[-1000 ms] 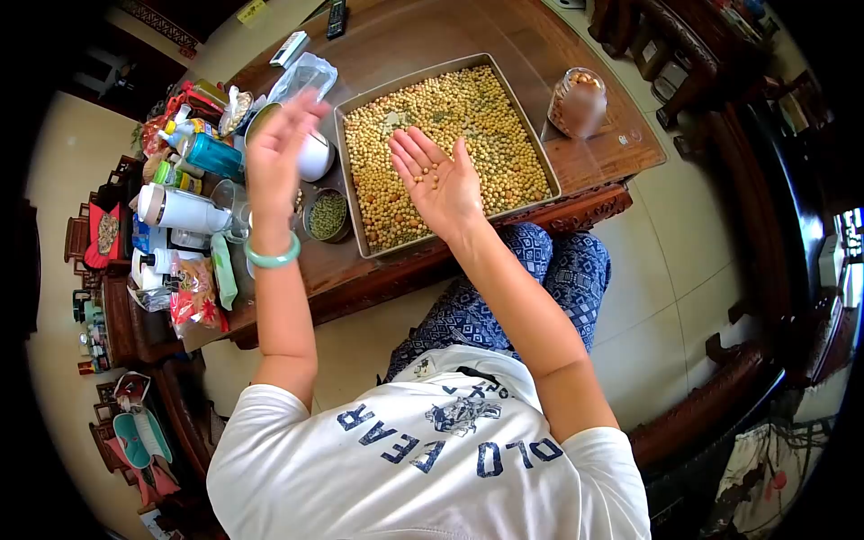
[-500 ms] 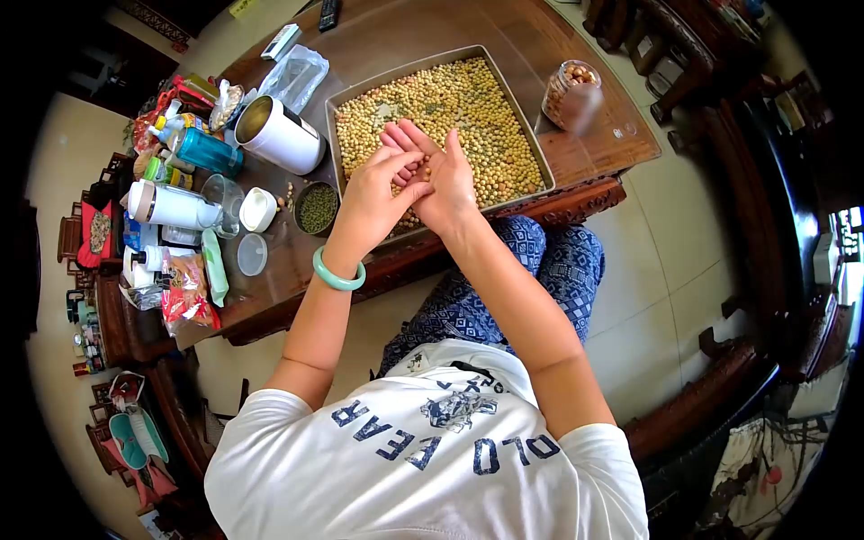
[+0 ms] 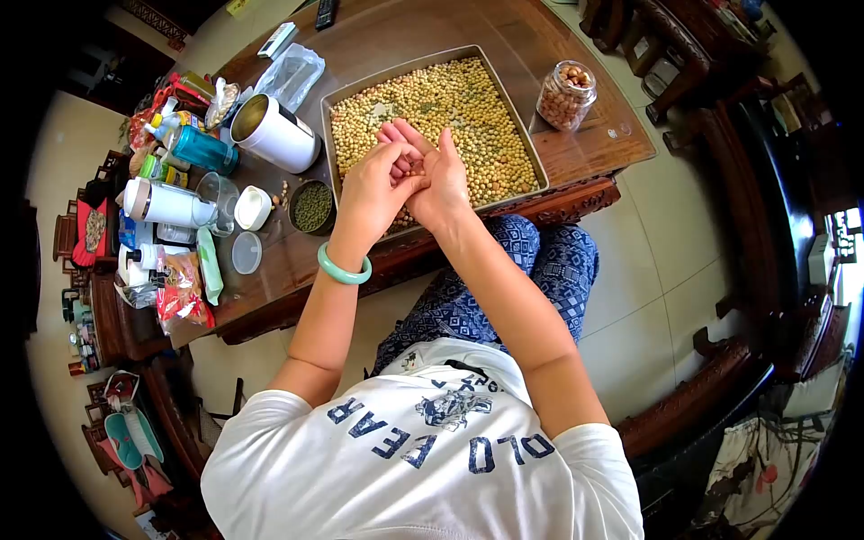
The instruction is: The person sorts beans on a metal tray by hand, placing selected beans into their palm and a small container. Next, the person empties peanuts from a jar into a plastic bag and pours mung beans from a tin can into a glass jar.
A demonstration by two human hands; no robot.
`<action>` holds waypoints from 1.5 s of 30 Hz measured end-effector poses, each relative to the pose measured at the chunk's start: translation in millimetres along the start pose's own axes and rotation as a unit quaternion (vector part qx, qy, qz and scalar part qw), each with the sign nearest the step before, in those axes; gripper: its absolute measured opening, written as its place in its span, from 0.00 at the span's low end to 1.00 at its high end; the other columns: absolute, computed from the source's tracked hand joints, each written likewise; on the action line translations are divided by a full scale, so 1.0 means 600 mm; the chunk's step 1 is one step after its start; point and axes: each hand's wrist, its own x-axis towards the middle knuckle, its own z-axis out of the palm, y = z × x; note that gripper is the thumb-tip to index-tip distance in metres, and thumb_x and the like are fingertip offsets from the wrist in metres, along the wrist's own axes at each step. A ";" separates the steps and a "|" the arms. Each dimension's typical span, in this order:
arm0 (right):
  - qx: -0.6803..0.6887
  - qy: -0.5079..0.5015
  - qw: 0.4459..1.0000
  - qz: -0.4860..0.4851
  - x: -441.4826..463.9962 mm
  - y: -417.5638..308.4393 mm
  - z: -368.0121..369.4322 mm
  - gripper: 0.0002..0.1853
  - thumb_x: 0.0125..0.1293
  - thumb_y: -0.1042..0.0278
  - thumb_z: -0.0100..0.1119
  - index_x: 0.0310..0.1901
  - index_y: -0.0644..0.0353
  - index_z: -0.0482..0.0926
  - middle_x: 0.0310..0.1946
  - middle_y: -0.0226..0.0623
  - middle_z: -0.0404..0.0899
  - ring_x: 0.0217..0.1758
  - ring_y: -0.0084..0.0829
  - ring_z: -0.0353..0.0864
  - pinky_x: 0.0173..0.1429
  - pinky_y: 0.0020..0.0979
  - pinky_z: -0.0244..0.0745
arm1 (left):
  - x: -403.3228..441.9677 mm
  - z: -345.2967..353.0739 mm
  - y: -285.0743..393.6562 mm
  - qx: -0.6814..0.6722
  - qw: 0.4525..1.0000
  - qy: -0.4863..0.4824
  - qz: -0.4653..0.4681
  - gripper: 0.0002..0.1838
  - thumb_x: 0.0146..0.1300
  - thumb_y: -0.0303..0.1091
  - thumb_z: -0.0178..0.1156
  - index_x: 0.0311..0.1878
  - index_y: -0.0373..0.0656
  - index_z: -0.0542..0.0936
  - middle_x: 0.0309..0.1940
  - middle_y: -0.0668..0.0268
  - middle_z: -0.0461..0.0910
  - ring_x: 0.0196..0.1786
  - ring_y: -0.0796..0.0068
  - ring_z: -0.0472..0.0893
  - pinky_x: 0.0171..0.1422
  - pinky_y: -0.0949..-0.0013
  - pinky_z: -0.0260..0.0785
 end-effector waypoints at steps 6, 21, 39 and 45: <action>-0.003 -0.004 1.000 -0.004 -0.003 0.000 0.001 0.38 0.79 0.41 0.20 0.70 0.70 0.61 0.68 0.48 0.67 0.72 0.40 0.64 0.77 0.39 0.59 | -0.002 -0.006 -0.001 0.003 1.000 -0.018 0.015 0.15 0.52 0.27 0.71 0.43 0.39 0.82 0.36 0.61 0.82 0.37 0.67 0.84 0.43 0.68 0.77; -0.003 -0.014 1.000 -0.006 0.003 0.003 -0.009 0.38 0.78 0.40 0.21 0.69 0.67 0.64 0.65 0.45 0.71 0.68 0.37 0.69 0.72 0.37 0.63 | 0.011 -0.021 -0.003 -0.069 0.995 -0.075 0.000 0.13 0.48 0.26 0.72 0.38 0.36 0.84 0.35 0.58 0.83 0.36 0.66 0.84 0.43 0.67 0.76; 0.013 -0.033 0.999 0.009 0.006 0.005 -0.013 0.38 0.78 0.40 0.24 0.71 0.69 0.59 0.68 0.44 0.65 0.72 0.38 0.63 0.78 0.39 0.55 | 0.009 -0.017 0.002 0.084 0.993 -0.037 0.077 0.07 0.51 0.26 0.67 0.35 0.40 0.87 0.26 0.55 0.84 0.29 0.58 0.84 0.38 0.63 0.76; 0.017 -0.016 1.000 0.013 0.006 0.008 -0.009 0.39 0.78 0.39 0.22 0.70 0.70 0.61 0.67 0.47 0.67 0.72 0.40 0.64 0.78 0.41 0.55 | 0.008 -0.028 -0.013 -0.044 0.998 -0.050 -0.001 0.06 0.52 0.27 0.67 0.34 0.40 0.87 0.27 0.55 0.84 0.29 0.59 0.84 0.37 0.64 0.76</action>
